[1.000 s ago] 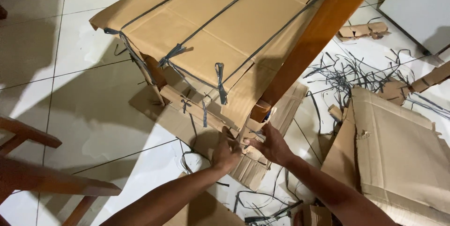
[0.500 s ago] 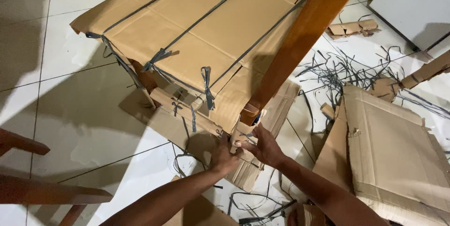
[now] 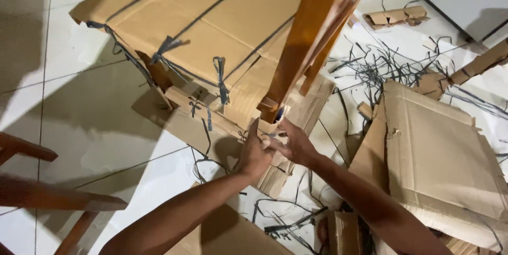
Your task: Unwrapping a wooden chair by removing cardboard packaging and plastic ties
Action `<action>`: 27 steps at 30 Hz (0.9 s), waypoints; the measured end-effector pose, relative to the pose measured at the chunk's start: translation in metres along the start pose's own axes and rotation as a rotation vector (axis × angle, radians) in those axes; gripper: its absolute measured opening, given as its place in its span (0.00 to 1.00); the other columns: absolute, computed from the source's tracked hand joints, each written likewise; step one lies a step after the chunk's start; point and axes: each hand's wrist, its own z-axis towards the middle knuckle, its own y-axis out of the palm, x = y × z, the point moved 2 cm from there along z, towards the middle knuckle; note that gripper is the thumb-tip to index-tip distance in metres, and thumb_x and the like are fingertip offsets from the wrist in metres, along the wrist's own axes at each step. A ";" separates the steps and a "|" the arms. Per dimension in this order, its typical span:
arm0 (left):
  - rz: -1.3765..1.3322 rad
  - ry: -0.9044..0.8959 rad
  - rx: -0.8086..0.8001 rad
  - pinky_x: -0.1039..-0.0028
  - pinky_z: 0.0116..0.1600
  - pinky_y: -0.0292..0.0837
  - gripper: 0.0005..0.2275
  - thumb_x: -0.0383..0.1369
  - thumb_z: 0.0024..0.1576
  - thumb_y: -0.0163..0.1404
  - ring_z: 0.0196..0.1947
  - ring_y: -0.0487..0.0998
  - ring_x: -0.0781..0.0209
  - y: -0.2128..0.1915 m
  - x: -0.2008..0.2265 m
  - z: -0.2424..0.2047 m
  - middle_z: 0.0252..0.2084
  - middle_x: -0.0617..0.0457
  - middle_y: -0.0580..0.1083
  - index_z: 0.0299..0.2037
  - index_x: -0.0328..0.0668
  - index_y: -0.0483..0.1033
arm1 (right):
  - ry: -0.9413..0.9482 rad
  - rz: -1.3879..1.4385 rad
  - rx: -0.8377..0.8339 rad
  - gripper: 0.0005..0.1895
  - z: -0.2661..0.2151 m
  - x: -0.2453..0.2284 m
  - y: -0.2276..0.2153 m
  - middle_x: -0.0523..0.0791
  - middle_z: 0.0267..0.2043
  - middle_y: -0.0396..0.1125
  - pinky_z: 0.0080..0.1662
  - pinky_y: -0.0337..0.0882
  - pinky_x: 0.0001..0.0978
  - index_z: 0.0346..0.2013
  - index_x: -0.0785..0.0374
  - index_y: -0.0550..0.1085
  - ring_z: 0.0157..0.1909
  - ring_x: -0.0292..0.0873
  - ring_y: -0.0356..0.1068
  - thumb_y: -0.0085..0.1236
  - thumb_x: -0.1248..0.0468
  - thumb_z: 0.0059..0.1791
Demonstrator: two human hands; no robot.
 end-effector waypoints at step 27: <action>-0.264 0.048 0.919 0.52 0.52 0.76 0.24 0.31 0.34 0.68 0.43 0.83 0.43 0.062 0.009 0.038 0.36 0.53 0.80 0.43 0.59 0.77 | 0.448 0.963 0.560 0.22 0.117 0.027 -0.103 0.48 0.40 0.70 0.50 0.72 0.43 0.46 0.60 0.72 0.43 0.44 0.74 0.44 0.45 0.56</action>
